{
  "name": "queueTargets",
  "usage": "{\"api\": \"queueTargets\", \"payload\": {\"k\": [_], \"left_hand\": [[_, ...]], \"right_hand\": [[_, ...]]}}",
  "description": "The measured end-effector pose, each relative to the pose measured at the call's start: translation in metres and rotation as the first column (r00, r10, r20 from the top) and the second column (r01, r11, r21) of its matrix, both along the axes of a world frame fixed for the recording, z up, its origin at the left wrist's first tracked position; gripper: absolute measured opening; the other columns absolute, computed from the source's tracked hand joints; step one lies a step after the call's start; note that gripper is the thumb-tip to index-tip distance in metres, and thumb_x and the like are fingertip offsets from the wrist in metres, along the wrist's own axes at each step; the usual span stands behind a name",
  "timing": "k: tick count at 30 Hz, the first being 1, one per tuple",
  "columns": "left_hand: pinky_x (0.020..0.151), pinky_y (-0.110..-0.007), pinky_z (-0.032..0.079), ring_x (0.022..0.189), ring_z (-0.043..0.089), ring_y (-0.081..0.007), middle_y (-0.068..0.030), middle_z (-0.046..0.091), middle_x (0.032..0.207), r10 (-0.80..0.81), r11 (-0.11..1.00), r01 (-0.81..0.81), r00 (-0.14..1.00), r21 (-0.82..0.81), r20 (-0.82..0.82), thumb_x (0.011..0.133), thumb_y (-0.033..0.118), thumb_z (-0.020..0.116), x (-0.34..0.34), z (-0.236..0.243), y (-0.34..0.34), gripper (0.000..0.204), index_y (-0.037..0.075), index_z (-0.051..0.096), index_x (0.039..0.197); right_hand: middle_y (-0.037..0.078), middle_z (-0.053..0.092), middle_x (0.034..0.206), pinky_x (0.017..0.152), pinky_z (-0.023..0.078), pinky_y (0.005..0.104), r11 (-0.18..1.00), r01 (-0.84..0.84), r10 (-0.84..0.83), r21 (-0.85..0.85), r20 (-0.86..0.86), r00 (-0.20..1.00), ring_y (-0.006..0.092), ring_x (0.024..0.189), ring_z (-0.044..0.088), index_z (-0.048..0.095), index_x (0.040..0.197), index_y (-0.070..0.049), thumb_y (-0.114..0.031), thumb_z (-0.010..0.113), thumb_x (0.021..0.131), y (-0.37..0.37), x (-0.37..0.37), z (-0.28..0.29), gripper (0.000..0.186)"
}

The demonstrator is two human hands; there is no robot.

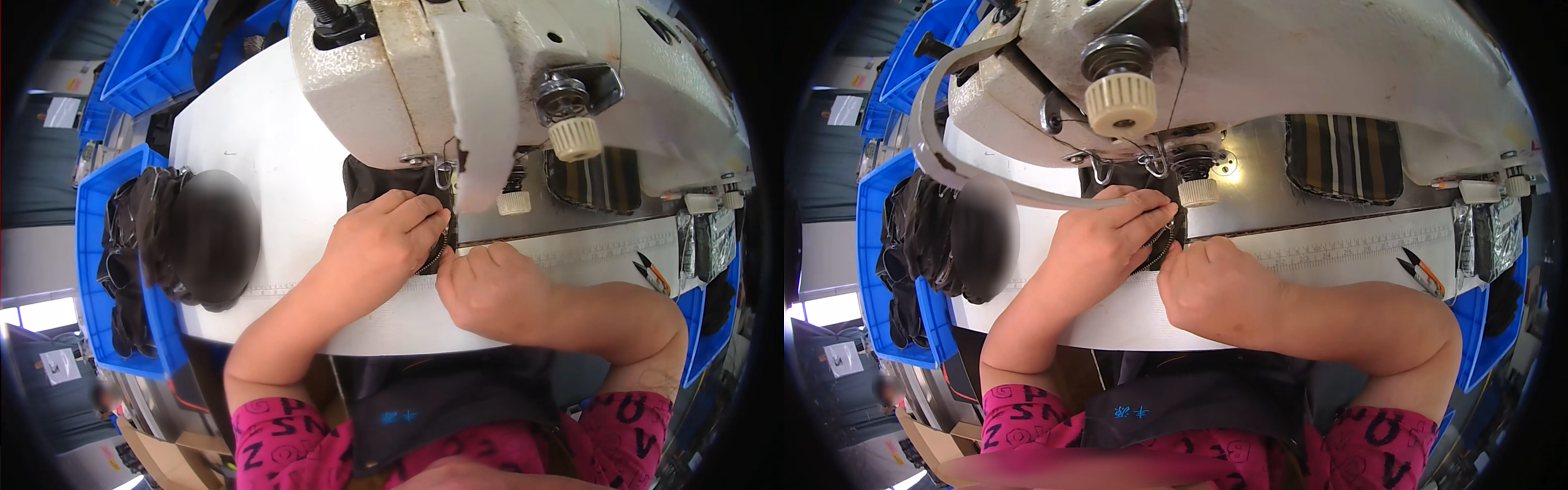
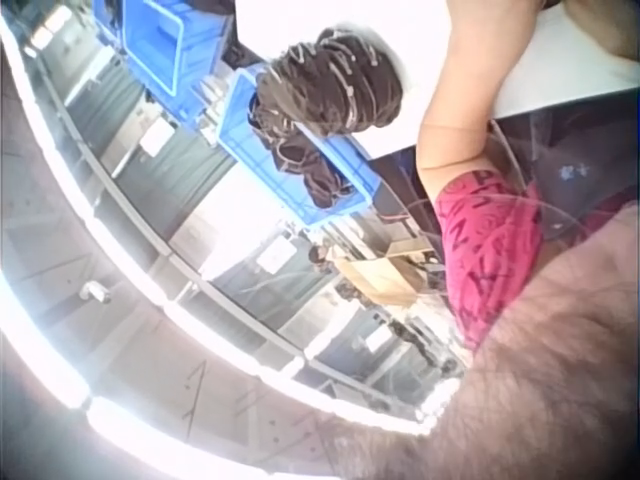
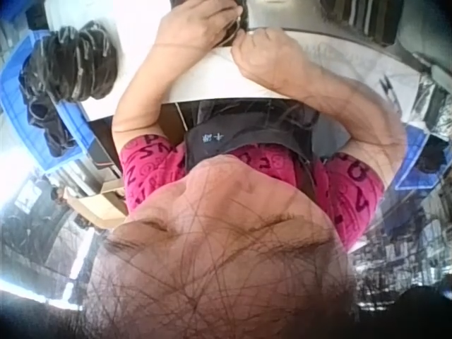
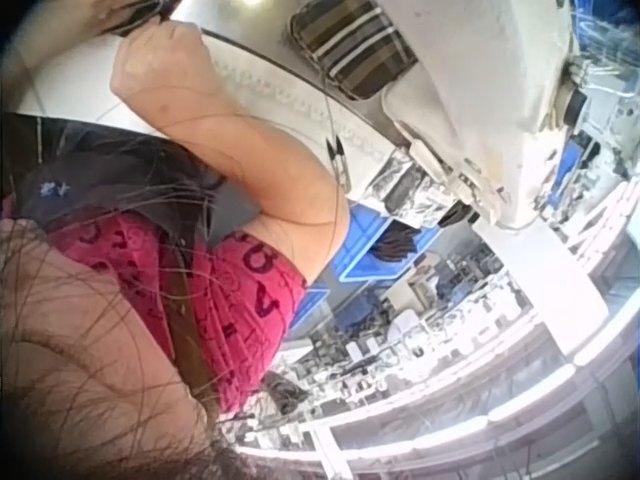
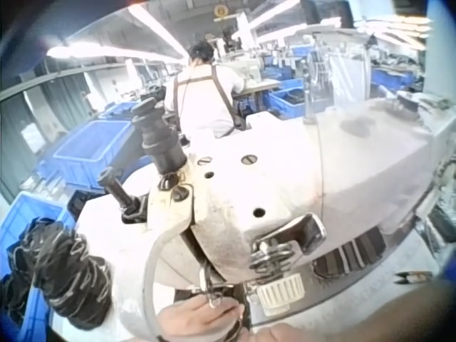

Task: Sewing a small leather pouch component using an industrial sewing machine.

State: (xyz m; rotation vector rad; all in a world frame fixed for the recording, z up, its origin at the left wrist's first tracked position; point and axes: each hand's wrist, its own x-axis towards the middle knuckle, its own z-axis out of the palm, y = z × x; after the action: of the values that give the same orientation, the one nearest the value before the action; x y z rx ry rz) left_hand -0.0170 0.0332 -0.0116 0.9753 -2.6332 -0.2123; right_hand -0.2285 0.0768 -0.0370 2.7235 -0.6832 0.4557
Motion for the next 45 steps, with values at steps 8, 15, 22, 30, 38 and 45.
{"api": "queueTargets", "payload": {"k": [8, 15, 22, 30, 38, 45], "left_hand": [[0.082, -0.037, 0.059, 0.104, 0.07, -0.0279, -0.005, 0.071, 0.12, 0.053, 0.997, -0.052, 0.998, 0.058, -0.029, 0.067, 0.001, 0.079, -0.002, 0.002, 0.001, 0.048, 0.006, 0.075, 0.114], [0.091, -0.041, 0.057, 0.107, 0.069, -0.032, -0.0084, 0.073, 0.118, 0.131, 0.96, -0.114, 0.99, 0.257, -0.05, 0.071, -0.006, 0.071, 0.008, -0.001, -0.009, 0.042, 0.005, 0.074, 0.112], [0.091, -0.041, 0.057, 0.107, 0.07, -0.0328, -0.0103, 0.074, 0.118, 0.148, 0.953, -0.11, 0.982, 0.281, -0.119, 0.073, -0.006, 0.072, 0.005, 0.0, -0.009, 0.038, 0.005, 0.074, 0.109], [0.091, -0.041, 0.057, 0.108, 0.068, -0.0334, -0.0106, 0.072, 0.121, 0.116, 0.961, -0.084, 0.987, 0.264, -0.109, 0.071, -0.007, 0.072, 0.007, -0.001, -0.011, 0.04, 0.006, 0.076, 0.109], [0.084, -0.04, 0.058, 0.103, 0.067, -0.0299, -0.0063, 0.07, 0.114, 0.032, 0.993, -0.032, 0.999, 0.115, -0.002, 0.068, -0.004, 0.076, 0.001, 0.004, -0.007, 0.044, 0.008, 0.076, 0.11], [0.081, -0.038, 0.058, 0.101, 0.068, -0.0268, -0.0041, 0.069, 0.113, 0.064, 0.995, -0.066, 0.997, 0.07, 0.041, 0.066, -0.001, 0.077, 0.0, -0.002, 0.002, 0.044, 0.007, 0.076, 0.109]], "right_hand": [[0.002, 0.059, 0.063, 0.052, 0.035, 0.0312, 1.0, -0.018, 0.018, 0.0, 0.027, 0.999, 0.0146, 0.055, 0.053, 0.075, 0.092, 0.004, -0.011, 0.07, 0.079, -0.003, 0.002, -0.001, 0.02], [0.0, 0.058, 0.06, 0.051, 0.034, 0.0306, 1.0, -0.006, 0.006, -0.024, 0.038, 0.999, 0.0137, 0.054, 0.053, 0.074, 0.086, 0.002, -0.006, 0.071, 0.082, -0.003, 0.002, -0.003, 0.009], [0.0, 0.059, 0.06, 0.051, 0.034, 0.0307, 1.0, -0.02, 0.019, 0.004, 0.039, 0.999, 0.0135, 0.053, 0.052, 0.074, 0.087, 0.002, -0.006, 0.072, 0.082, -0.003, 0.0, 0.0, 0.011], [0.002, 0.059, 0.06, 0.05, 0.035, 0.0308, 1.0, -0.029, 0.029, 0.01, 0.034, 0.999, 0.0145, 0.053, 0.053, 0.075, 0.089, 0.004, -0.007, 0.072, 0.081, -0.004, 0.0, 0.0, 0.014], [0.002, 0.06, 0.06, 0.05, 0.036, 0.0306, 1.0, -0.021, 0.02, 0.021, 0.038, 0.999, 0.0145, 0.053, 0.053, 0.074, 0.089, 0.004, -0.007, 0.072, 0.081, -0.003, 0.0, 0.0, 0.014], [0.001, 0.059, 0.061, 0.052, 0.035, 0.0313, 1.0, -0.015, 0.015, 0.008, 0.049, 0.999, 0.0145, 0.054, 0.052, 0.074, 0.085, 0.002, -0.01, 0.071, 0.078, -0.004, 0.0, -0.002, 0.015]]}}
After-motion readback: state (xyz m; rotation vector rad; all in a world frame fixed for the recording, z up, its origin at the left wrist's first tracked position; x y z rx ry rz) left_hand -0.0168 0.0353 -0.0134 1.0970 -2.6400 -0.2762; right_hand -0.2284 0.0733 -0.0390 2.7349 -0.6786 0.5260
